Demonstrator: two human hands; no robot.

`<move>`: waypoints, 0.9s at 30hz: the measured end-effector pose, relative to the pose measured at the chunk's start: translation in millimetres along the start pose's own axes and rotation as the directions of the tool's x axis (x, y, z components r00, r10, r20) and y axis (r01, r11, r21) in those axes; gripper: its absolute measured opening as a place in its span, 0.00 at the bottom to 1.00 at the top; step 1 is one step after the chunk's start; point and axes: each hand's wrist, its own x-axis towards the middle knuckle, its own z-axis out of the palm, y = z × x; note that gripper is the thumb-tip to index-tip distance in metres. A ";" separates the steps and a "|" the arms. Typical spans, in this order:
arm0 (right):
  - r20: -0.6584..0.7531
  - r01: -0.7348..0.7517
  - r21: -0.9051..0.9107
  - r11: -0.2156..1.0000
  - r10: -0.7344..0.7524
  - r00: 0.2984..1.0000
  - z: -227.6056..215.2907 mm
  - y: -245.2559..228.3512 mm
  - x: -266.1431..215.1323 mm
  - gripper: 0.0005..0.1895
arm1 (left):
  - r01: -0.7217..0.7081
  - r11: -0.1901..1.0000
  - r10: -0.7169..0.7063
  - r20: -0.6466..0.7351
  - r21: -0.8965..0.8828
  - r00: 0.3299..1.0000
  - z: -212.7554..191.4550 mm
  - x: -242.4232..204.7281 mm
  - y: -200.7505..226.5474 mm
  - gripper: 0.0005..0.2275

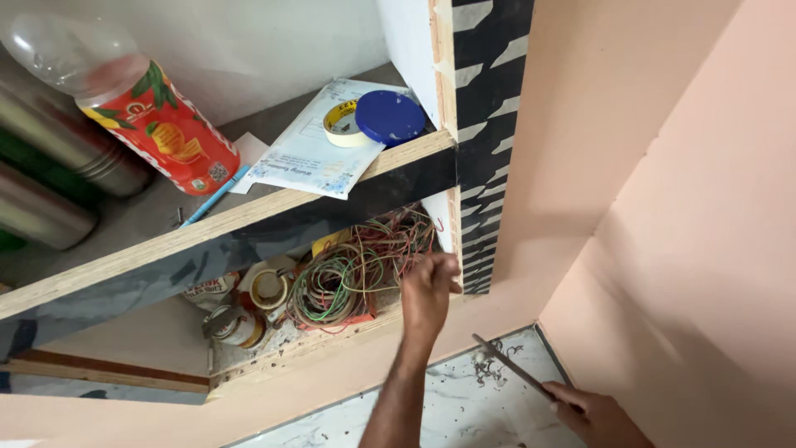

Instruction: The person applies a laminate strip to the edge of a shelf, pressing it firmly into place and trimming the excess material with a blade.

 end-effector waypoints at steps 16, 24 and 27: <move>0.039 -0.022 0.075 0.997 0.019 0.999 11.6 21.4 2.8 0.28 | 0.007 0.527 0.038 0.031 -0.850 0.999 21.3 29.2 86.3 0.30; 0.079 -0.153 -0.020 0.988 0.154 0.985 9.5 12.8 0.0 0.26 | 0.156 0.340 -0.027 0.157 -0.927 0.987 4.6 15.2 107.5 0.33; 0.094 -0.074 0.047 0.996 0.069 0.993 9.4 10.8 2.2 0.26 | 0.145 0.471 -0.164 0.076 -0.870 0.984 11.8 28.5 97.7 0.23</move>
